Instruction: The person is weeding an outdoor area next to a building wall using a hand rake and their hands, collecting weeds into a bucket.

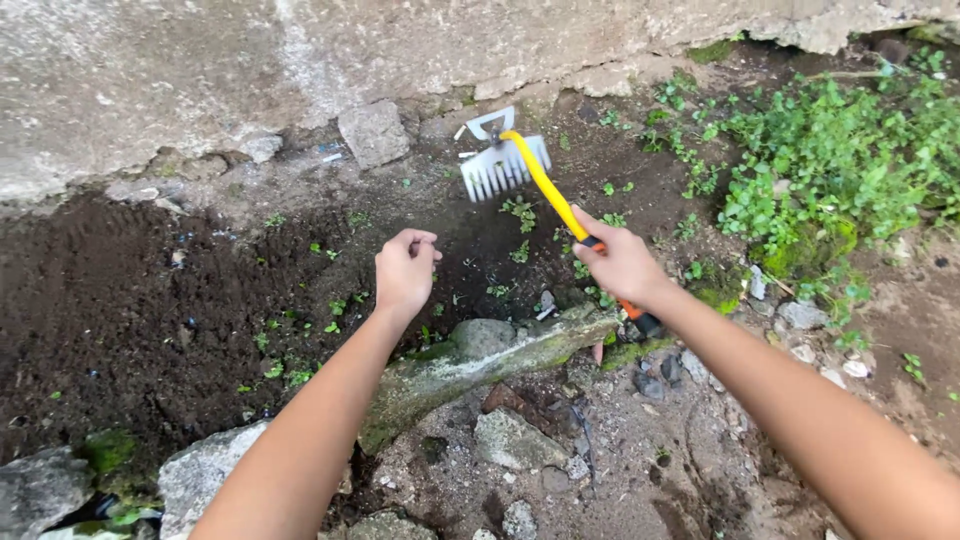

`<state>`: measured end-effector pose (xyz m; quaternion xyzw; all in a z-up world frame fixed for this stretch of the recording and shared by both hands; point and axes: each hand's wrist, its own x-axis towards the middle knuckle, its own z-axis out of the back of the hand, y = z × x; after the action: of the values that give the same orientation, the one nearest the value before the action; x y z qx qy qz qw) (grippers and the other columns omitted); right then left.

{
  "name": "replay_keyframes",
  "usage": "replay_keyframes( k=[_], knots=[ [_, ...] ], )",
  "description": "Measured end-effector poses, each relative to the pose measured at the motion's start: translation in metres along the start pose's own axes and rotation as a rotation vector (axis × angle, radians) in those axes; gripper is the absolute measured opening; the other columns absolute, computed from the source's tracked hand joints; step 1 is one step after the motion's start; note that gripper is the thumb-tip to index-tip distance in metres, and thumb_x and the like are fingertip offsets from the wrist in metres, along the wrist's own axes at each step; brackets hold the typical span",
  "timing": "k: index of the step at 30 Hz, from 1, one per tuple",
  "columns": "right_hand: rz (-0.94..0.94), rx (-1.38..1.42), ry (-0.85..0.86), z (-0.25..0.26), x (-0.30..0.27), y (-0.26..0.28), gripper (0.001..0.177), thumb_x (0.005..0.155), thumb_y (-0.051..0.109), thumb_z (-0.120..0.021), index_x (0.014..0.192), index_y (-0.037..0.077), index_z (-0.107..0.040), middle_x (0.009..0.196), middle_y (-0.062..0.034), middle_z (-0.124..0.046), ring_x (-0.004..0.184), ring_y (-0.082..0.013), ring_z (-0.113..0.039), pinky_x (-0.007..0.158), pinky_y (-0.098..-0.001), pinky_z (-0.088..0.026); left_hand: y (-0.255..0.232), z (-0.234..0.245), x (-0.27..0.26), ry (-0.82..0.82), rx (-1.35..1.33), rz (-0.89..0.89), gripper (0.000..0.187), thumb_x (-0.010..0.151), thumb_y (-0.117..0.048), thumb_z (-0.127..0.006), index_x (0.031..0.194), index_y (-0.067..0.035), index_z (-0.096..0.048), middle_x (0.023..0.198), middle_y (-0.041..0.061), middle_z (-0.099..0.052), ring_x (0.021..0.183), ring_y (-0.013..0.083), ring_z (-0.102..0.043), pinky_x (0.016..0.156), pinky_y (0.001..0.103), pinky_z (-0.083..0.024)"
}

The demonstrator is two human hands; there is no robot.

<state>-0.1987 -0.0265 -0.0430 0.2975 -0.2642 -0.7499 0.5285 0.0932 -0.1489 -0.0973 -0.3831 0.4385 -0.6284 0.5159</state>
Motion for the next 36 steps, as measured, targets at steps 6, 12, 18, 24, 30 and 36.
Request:
replay_keyframes(
  k=[6, 12, 18, 24, 30, 36],
  knots=[
    [-0.12, -0.429, -0.124, -0.02, 0.02, -0.007, 0.064, 0.097, 0.028, -0.06, 0.157, 0.035, -0.039, 0.103, -0.0261, -0.072, 0.098, -0.0455, -0.069, 0.099, -0.0503, -0.052, 0.002, 0.018, -0.009, 0.011, 0.146, 0.024, 0.024, 0.094, -0.017, -0.058, 0.109, -0.005, -0.074, 0.089, 0.008, -0.08, 0.076, 0.0162, -0.075, 0.073, 0.031, -0.057],
    [-0.177, -0.53, -0.083, -0.003, -0.003, 0.016, 0.064, 0.099, 0.03, -0.055, 0.159, 0.036, -0.036, 0.105, -0.0274, -0.072, 0.097, -0.0462, -0.07, 0.101, -0.0507, -0.052, 0.003, 0.027, -0.012, 0.036, 0.176, 0.047, 0.025, 0.095, -0.02, -0.058, 0.109, -0.008, -0.074, 0.09, 0.007, -0.08, 0.081, 0.0183, -0.076, 0.078, 0.033, -0.057],
    [-0.233, -0.602, -0.085, 0.008, -0.008, -0.007, 0.063, 0.1, 0.031, -0.054, 0.159, 0.034, -0.036, 0.106, -0.0273, -0.072, 0.095, -0.0453, -0.071, 0.099, -0.0523, -0.053, -0.027, 0.029, -0.023, 0.09, 0.21, 0.027, 0.024, 0.096, -0.021, -0.059, 0.111, -0.008, -0.073, 0.09, 0.008, -0.079, 0.083, 0.0202, -0.077, 0.082, 0.034, -0.057],
    [-0.344, -0.612, -0.033, 0.035, -0.052, 0.023, 0.062, 0.104, 0.033, -0.049, 0.164, 0.036, -0.03, 0.096, -0.0258, -0.076, 0.082, -0.0403, -0.077, 0.086, -0.0498, -0.061, -0.034, 0.038, -0.029, 0.126, 0.202, -0.023, 0.024, 0.095, -0.021, -0.06, 0.112, -0.008, -0.072, 0.091, 0.007, -0.079, 0.086, 0.0209, -0.076, 0.084, 0.034, -0.057],
    [-0.216, -0.625, -0.166, 0.044, -0.043, 0.002, 0.066, 0.103, 0.031, -0.05, 0.165, 0.034, -0.028, 0.085, -0.0245, -0.074, 0.073, -0.0391, -0.074, 0.08, -0.05, -0.06, -0.02, 0.038, -0.026, 0.133, 0.276, 0.065, 0.024, 0.096, -0.023, -0.06, 0.113, -0.01, -0.073, 0.092, 0.008, -0.078, 0.087, 0.0223, -0.075, 0.084, 0.035, -0.055],
    [-0.161, -0.62, -0.11, 0.003, 0.011, 0.009, 0.062, 0.103, 0.035, -0.051, 0.162, 0.034, -0.03, 0.105, -0.0294, -0.071, 0.096, -0.0477, -0.07, 0.098, -0.0544, -0.053, -0.017, 0.02, -0.024, 0.135, 0.219, 0.063, 0.025, 0.096, -0.022, -0.06, 0.112, -0.007, -0.072, 0.091, 0.008, -0.079, 0.085, 0.0215, -0.076, 0.082, 0.035, -0.057]
  ],
)
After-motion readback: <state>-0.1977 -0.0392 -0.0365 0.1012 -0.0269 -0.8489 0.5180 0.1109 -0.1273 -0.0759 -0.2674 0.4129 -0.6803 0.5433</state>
